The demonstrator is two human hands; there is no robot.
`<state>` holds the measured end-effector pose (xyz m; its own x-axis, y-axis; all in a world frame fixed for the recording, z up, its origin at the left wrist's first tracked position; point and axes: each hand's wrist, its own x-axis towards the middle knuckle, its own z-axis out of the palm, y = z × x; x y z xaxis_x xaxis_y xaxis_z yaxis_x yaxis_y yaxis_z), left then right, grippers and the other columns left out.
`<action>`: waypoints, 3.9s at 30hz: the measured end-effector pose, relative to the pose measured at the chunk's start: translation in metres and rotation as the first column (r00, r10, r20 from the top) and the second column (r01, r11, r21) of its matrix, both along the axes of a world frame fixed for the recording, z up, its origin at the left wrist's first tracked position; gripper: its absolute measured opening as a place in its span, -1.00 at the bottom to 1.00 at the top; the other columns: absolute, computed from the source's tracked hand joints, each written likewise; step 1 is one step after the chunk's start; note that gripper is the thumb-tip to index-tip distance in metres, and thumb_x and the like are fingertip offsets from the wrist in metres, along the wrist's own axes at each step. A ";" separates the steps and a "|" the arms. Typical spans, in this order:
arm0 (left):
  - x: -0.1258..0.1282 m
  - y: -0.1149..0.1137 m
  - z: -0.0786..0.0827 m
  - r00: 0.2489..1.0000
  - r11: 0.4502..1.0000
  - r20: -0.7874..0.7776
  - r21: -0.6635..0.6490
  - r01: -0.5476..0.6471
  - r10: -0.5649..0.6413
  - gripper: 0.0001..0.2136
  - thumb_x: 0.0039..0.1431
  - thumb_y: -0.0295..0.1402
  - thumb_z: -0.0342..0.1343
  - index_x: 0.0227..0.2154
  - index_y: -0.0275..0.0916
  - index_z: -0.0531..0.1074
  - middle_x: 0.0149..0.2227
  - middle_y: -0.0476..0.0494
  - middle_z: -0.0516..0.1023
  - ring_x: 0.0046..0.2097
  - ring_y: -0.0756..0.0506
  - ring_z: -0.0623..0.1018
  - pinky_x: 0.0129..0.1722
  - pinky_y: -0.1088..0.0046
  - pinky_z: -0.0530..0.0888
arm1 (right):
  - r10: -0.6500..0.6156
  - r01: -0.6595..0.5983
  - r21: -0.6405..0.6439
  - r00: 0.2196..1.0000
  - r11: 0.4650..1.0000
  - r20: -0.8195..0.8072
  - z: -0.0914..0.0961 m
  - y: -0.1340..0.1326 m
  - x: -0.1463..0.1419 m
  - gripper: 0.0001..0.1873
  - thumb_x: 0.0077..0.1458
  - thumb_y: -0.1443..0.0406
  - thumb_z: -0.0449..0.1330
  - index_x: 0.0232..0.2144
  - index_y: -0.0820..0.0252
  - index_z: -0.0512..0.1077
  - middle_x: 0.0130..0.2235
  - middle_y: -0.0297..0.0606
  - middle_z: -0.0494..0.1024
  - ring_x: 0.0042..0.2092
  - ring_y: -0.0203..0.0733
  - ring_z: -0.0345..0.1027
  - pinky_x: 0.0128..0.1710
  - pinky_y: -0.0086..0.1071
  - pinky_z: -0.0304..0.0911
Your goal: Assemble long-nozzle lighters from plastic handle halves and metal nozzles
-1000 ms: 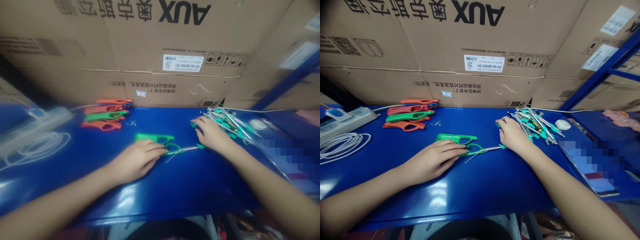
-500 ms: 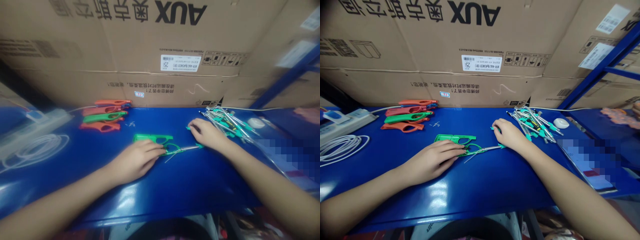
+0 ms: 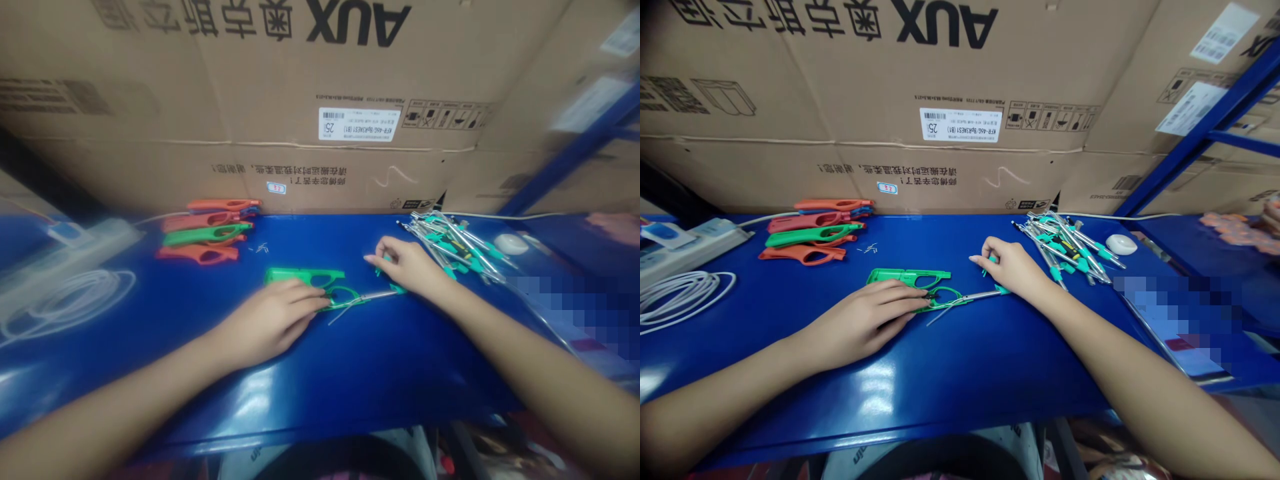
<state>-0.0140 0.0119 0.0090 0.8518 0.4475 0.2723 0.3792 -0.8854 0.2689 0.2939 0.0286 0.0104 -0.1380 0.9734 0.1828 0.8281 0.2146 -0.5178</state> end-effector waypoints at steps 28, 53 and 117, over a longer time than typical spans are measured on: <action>0.006 -0.001 -0.007 0.979 0.975 0.129 -0.177 -0.132 0.156 -0.76 0.34 -0.31 0.12 0.00 -0.23 0.51 -0.08 -0.20 0.55 -0.03 -0.16 0.54 0.01 0.21 0.51 | 0.415 -0.415 0.029 0.897 0.909 -0.151 0.009 -0.031 -0.037 -0.92 0.18 0.32 0.28 -0.35 0.16 0.60 -0.30 -0.25 0.54 -0.22 -0.21 0.42 -0.24 -0.35 0.29; 0.011 -0.002 -0.001 0.958 0.865 0.121 -0.470 -0.176 0.261 -0.79 0.12 -0.43 0.29 -0.16 -0.24 0.54 -0.22 -0.11 0.53 -0.17 -0.11 0.53 -0.10 0.26 0.50 | 0.593 -0.635 0.210 0.771 0.744 0.231 0.003 -0.041 -0.044 -0.79 0.32 0.38 0.06 -0.34 0.19 0.45 -0.27 -0.22 0.49 -0.23 -0.18 0.24 -0.19 -0.29 0.04; 0.007 -0.014 0.003 0.992 0.998 -0.125 0.059 -0.023 0.031 -0.65 0.44 -0.39 -0.10 0.19 -0.25 0.40 0.08 -0.32 0.45 0.02 -0.23 0.44 0.00 0.12 0.52 | 0.640 -0.627 -0.126 0.754 0.769 0.147 0.019 -0.044 -0.036 -0.95 0.24 0.34 0.14 -0.24 0.15 0.42 -0.05 -0.20 0.42 -0.20 -0.24 0.36 -0.23 -0.38 0.27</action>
<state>-0.0067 -0.0021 0.0125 0.8687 0.4577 0.1894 0.4309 -0.8868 0.1671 0.2583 -0.0151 0.0290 -0.7499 0.6606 0.0359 0.5907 0.6931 -0.4132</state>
